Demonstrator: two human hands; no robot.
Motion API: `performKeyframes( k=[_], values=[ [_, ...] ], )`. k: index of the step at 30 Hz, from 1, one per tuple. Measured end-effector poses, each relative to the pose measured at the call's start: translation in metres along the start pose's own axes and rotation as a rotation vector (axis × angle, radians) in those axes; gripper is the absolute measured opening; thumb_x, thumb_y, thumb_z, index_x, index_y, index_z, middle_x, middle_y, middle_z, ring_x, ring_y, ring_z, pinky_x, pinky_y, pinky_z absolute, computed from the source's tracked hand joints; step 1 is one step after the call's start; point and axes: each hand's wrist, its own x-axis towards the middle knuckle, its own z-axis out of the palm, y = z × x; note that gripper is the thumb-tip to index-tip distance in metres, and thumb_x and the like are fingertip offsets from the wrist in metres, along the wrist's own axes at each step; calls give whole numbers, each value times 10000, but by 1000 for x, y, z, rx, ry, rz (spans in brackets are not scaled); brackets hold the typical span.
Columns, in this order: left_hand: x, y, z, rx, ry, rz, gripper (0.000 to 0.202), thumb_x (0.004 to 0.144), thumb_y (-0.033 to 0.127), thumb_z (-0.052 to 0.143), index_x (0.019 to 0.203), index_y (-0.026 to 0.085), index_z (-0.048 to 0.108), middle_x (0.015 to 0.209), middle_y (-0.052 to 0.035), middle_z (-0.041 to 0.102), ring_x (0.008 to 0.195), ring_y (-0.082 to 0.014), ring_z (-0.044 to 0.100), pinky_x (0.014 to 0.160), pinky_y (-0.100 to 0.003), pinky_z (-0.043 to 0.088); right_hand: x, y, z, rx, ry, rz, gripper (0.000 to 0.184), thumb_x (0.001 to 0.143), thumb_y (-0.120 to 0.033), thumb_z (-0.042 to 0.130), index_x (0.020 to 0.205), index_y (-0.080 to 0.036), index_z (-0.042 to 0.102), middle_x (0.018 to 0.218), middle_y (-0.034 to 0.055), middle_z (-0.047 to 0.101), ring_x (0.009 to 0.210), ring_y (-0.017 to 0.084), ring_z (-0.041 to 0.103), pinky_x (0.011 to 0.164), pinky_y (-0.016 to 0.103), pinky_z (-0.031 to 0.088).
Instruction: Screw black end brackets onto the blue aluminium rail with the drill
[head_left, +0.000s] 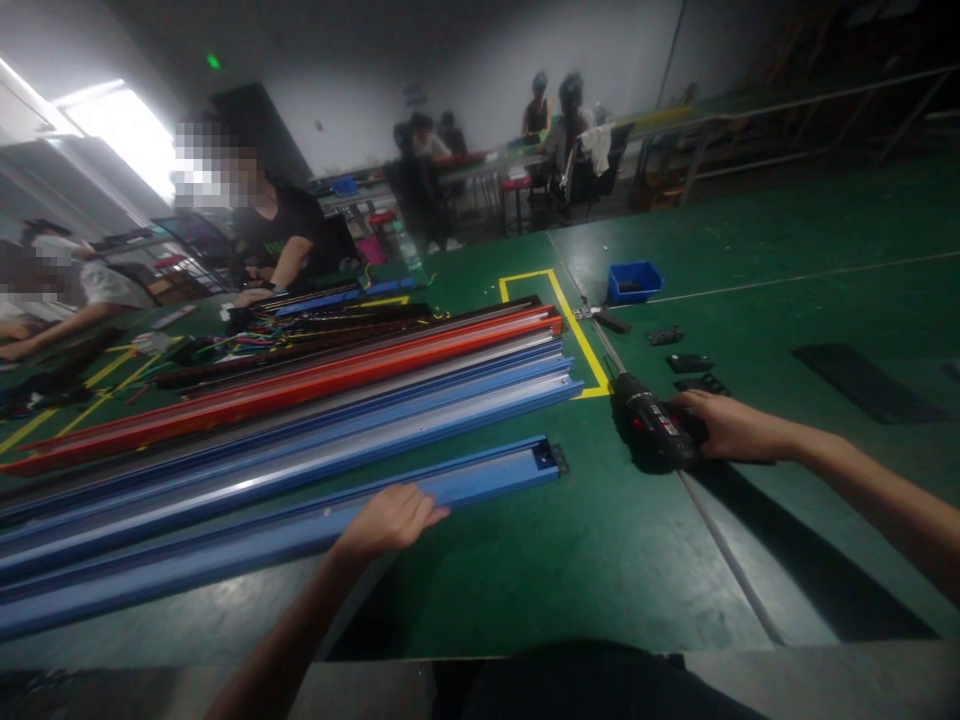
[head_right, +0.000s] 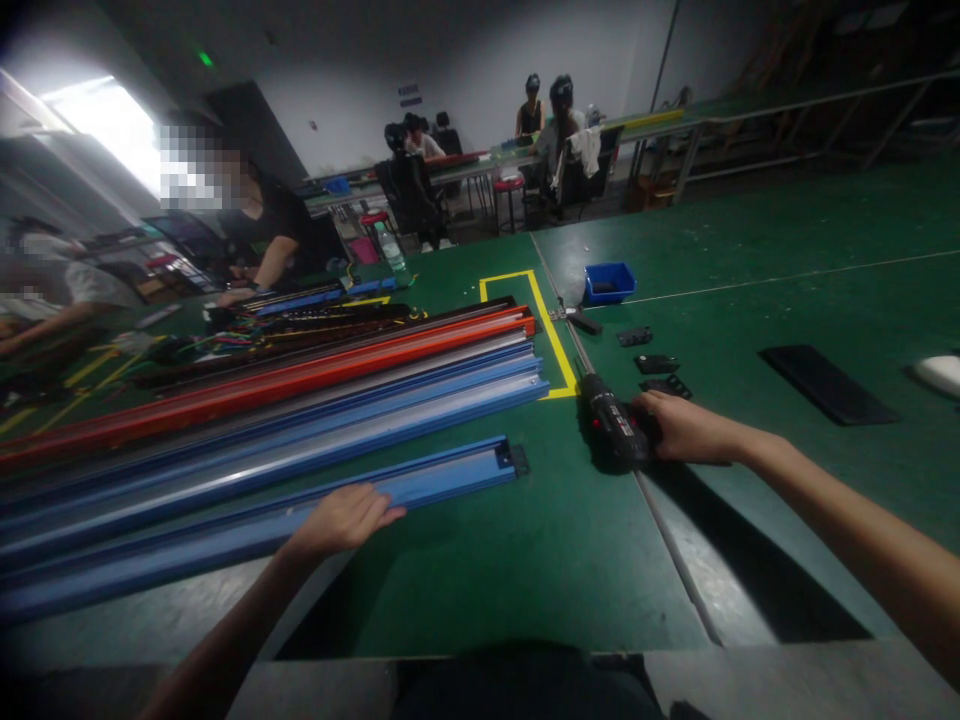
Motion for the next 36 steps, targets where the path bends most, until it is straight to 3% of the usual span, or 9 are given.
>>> performKeyframes(
  k=[2, 4, 19, 22, 25, 29, 32, 36],
  values=[
    [8, 3, 2, -3, 30, 14, 351, 1027, 322, 661, 731, 206, 513, 602, 34, 496, 572, -156, 482, 565, -331, 305, -1, 3, -2, -2, -197, -23, 572, 656, -159, 744, 1217, -118, 644, 1135, 164, 676, 949, 275, 689, 820, 338, 564],
    [15, 6, 3, -3, 44, 20, 359, 1019, 323, 673, 725, 203, 506, 598, 34, 489, 569, -155, 471, 567, -334, 289, -3, 5, -2, -10, -268, -20, 642, 696, -188, 702, 1317, -85, 582, 1200, 195, 634, 991, 300, 673, 855, 385, 567],
    [48, 26, 1, -49, 35, 29, 369, 1057, 311, 603, 716, 195, 525, 592, 27, 500, 550, -156, 490, 550, -343, 279, -20, -2, 1, -29, -202, 21, 655, 720, -269, 627, 1341, -59, 612, 1200, 252, 650, 938, 308, 704, 810, 438, 602],
    [54, 29, 2, -77, 26, 9, 358, 1058, 307, 596, 723, 192, 546, 596, 18, 524, 556, -162, 509, 547, -340, 295, -22, 2, -5, 35, -199, 36, 678, 722, -330, 674, 1354, -90, 626, 1248, 262, 673, 1011, 338, 718, 886, 473, 605],
    [54, 22, -2, -119, 8, -4, 308, 1081, 340, 541, 852, 160, 641, 676, -14, 616, 621, -172, 568, 579, -320, 365, -20, 7, -22, 149, -189, 117, 730, 755, -485, 727, 1394, -147, 626, 1357, 253, 669, 1166, 379, 699, 993, 520, 581],
    [24, -13, -15, -159, -71, -78, 355, 1089, 375, 491, 1147, 100, 707, 995, -136, 758, 907, -252, 682, 810, -383, 513, -7, -6, -41, 133, -29, 167, 673, 884, -567, 598, 1386, -121, 646, 1357, 267, 677, 1187, 394, 690, 967, 545, 588],
    [-24, -52, -21, -120, -247, -344, 391, 1082, 398, 478, 1249, 131, 708, 1188, -166, 753, 1098, -310, 678, 985, -466, 509, 9, -36, -35, 106, -32, 40, 643, 956, -540, 547, 1432, -114, 622, 1402, 229, 667, 1237, 385, 677, 1050, 545, 560],
    [-95, -99, -19, -154, -504, -701, 631, 1051, 596, 352, 1324, 141, 694, 1352, -208, 700, 1241, -387, 648, 1052, -553, 499, 35, -76, -6, 85, -95, -155, 699, 1004, -622, 486, 1535, -171, 545, 1549, 170, 578, 1418, 378, 561, 1181, 558, 472]
  ],
)
